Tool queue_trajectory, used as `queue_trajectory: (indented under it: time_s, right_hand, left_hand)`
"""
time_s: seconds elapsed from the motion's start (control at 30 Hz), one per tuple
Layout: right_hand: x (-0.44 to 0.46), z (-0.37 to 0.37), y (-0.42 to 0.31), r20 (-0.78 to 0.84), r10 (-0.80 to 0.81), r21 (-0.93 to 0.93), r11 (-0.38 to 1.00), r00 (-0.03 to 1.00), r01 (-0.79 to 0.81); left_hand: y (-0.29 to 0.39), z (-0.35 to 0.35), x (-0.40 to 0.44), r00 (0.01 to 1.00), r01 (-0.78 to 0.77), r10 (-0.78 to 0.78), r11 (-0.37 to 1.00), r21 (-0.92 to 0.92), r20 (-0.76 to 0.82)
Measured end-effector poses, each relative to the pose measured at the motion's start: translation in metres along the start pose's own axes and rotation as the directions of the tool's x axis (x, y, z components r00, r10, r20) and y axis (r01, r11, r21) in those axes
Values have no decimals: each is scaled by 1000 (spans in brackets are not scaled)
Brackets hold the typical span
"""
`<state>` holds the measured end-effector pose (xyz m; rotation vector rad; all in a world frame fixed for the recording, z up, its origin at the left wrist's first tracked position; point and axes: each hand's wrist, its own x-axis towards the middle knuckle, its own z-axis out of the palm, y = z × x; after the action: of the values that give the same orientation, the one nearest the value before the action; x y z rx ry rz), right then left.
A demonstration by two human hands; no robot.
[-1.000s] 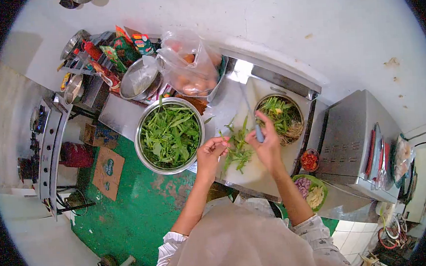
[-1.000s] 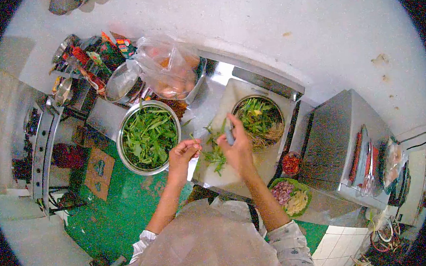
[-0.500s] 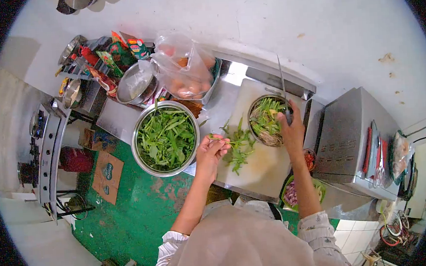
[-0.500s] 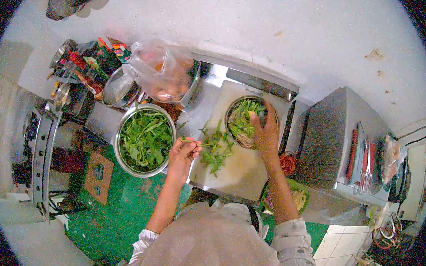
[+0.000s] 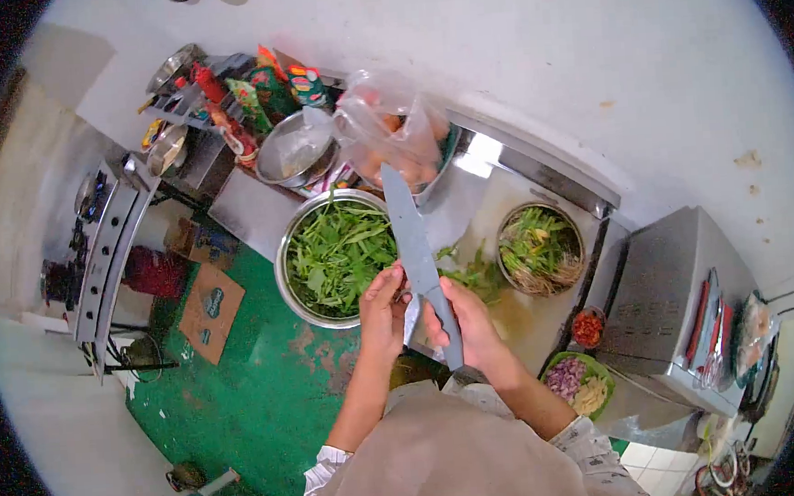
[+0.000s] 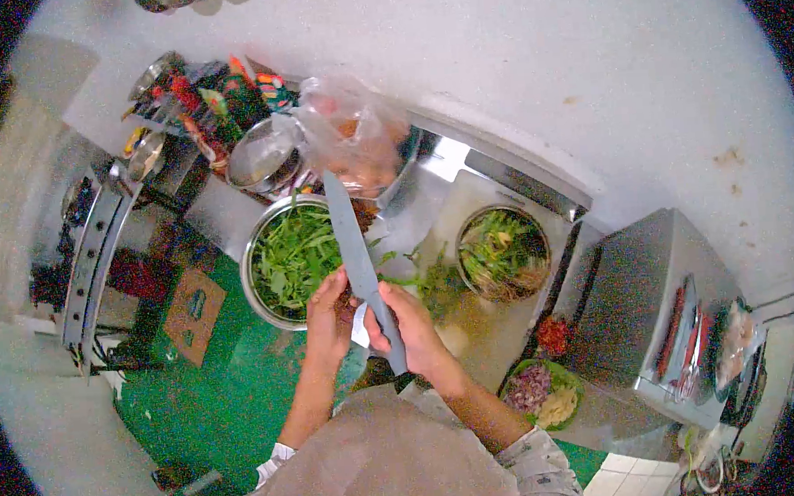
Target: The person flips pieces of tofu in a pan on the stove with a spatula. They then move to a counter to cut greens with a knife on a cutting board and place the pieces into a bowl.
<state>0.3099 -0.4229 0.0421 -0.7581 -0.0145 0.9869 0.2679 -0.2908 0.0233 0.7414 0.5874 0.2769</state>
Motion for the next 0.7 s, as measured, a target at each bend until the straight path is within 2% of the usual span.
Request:
queue_trajectory:
  time_s: [0.07,0.13,0.17,0.23,0.27,0.3,0.33,0.37,0.4,0.43,0.47,0.5,0.53,0.57,0.6,0.63,0.67,0.7]
  right_hand:
    - [12,9,2,5,24,-28,999,1000,-24]
    - [22,19,6,-58,3,-88,996,998,-8]
    - [27,21,11,-49,13,-93,996,999,-17]
    - [38,19,24,-62,-46,-377,926,997,19]
    - [48,18,36,-56,-39,-380,925,998,15]
    - [59,27,47,-20,-301,-623,750,954,223]
    - [66,32,53,86,-525,-802,468,847,372]
    - [69,31,52,-74,-381,-810,561,922,167]
    - [75,35,48,-73,-381,-812,560,922,167]
    - [81,39,47,-153,-271,-622,773,950,120]
    - [86,43,46,-200,-140,-382,922,970,55]
    - [94,40,49,-167,30,-196,979,985,-63]
    - [99,39,53,-170,30,-193,979,985,-63]
    - [103,37,55,-9,241,67,968,970,-240]
    - [105,43,52,198,390,285,855,899,-433]
    - [102,50,52,164,388,199,888,907,-416]
    - [97,55,50,162,386,201,888,908,-413]
    - [90,61,45,159,375,120,911,913,-395]
  left_hand:
    - [5,-10,1,999,-26,26,1000,-3,-32]
    - [13,-17,0,997,-50,49,999,-6,-61]
    - [17,-20,0,990,-97,101,994,40,-100]
    - [23,-26,1,977,-147,159,985,85,-144]
    - [24,-32,2,934,-254,306,932,260,-183]
    - [25,-37,3,873,-334,447,838,430,-193]
    - [28,-43,5,873,-334,448,839,430,-195]
    - [33,-50,7,804,-381,546,777,501,-234]
    - [40,-56,8,723,-417,639,706,572,-263]
    - [51,-59,6,728,-359,626,694,624,-279]
    - [56,-68,11,728,-357,626,694,625,-279]
    - [59,-80,18,713,-344,664,612,712,-226]
    - [61,-92,26,701,-329,694,520,788,-166]
    - [62,-102,34,724,-301,674,503,810,-149]
    - [66,-107,38,725,-304,673,504,808,-147]
    - [68,-112,43,732,-268,672,431,861,-108]
    - [70,-117,46,741,-231,668,353,907,-71]
    - [75,-116,47,744,-232,665,353,907,-69]
